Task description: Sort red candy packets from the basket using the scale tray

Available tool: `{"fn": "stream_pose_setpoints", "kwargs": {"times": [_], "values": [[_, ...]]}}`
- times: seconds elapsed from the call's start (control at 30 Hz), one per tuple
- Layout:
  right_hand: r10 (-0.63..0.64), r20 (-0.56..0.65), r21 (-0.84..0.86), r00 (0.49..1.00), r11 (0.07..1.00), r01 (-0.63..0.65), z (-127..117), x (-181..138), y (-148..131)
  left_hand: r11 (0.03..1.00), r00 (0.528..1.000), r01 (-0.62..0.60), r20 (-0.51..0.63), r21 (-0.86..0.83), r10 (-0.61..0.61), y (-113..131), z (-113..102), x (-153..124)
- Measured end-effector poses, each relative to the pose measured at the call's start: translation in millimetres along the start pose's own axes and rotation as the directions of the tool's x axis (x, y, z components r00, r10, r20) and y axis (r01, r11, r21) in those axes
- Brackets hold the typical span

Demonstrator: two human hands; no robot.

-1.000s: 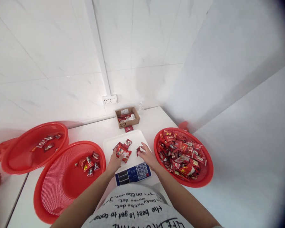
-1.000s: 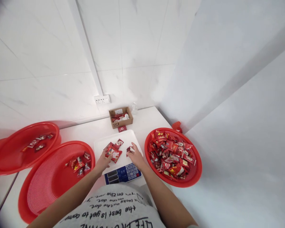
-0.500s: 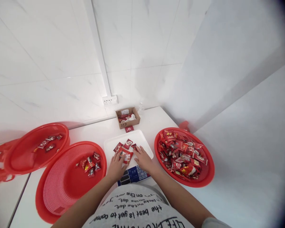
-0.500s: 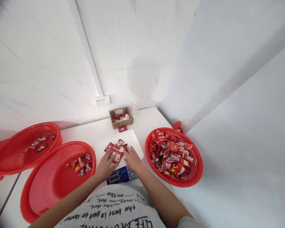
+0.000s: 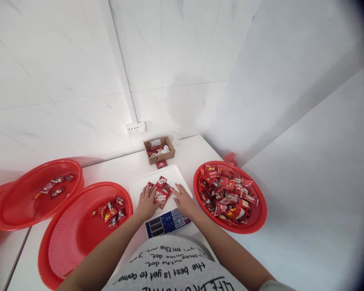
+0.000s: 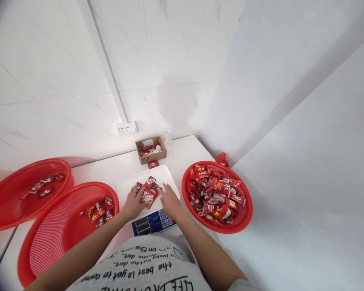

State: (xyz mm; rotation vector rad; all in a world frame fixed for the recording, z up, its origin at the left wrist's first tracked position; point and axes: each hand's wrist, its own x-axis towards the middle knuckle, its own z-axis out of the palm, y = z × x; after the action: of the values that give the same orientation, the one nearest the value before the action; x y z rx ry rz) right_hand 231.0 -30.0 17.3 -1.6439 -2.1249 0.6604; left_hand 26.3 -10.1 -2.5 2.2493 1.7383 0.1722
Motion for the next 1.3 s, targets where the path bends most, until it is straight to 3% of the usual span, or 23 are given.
{"fn": "stream_pose_setpoints", "kwargs": {"times": [0.13,0.2,0.33,0.53,0.7,0.83,1.03,1.17,1.3], "values": [[0.125,-0.255,0.065,0.959,0.992,-0.113,-19.4,-21.9,38.4,0.993,0.993,-0.112,0.033,-0.046,0.113,-6.3,3.1,17.4],[0.252,-0.296,0.089,0.921,0.968,-0.236,-28.8,-32.8,63.4,0.989,0.989,-0.14,0.033,-0.052,0.142,-3.8,2.1,24.6],[0.498,-0.149,0.074,0.854,0.867,-0.493,-33.8,-46.2,104.6,0.988,0.99,-0.142,-0.01,-0.063,0.141,10.1,-2.9,26.0],[0.553,-0.03,0.044,0.833,0.833,-0.551,-16.4,-39.3,124.2,0.947,0.973,-0.23,-0.078,-0.223,0.218,27.4,-0.2,-5.7],[0.558,-0.002,-0.024,0.83,0.83,-0.557,-12.1,-32.3,127.8,0.891,0.995,-0.103,-0.047,-0.441,0.092,23.9,6.7,-35.7],[0.58,0.004,-0.058,0.815,0.814,-0.578,-15.4,-33.1,128.8,0.835,0.999,0.041,0.029,-0.549,-0.03,18.1,0.3,-52.5],[0.598,0.041,-0.031,0.8,0.802,-0.597,-23.9,-32.3,132.2,0.716,0.958,0.287,0.208,-0.637,-0.198,15.3,-19.0,-66.3],[0.553,0.022,0.05,0.833,0.831,-0.554,-27.9,-32.5,131.5,0.656,0.947,0.32,0.218,-0.684,-0.235,14.3,-22.9,-69.1],[0.533,-0.082,0.142,0.842,0.843,-0.519,-35.4,-34.6,127.6,0.628,0.947,0.319,0.213,-0.71,-0.24,13.9,-21.7,-69.2]]}}
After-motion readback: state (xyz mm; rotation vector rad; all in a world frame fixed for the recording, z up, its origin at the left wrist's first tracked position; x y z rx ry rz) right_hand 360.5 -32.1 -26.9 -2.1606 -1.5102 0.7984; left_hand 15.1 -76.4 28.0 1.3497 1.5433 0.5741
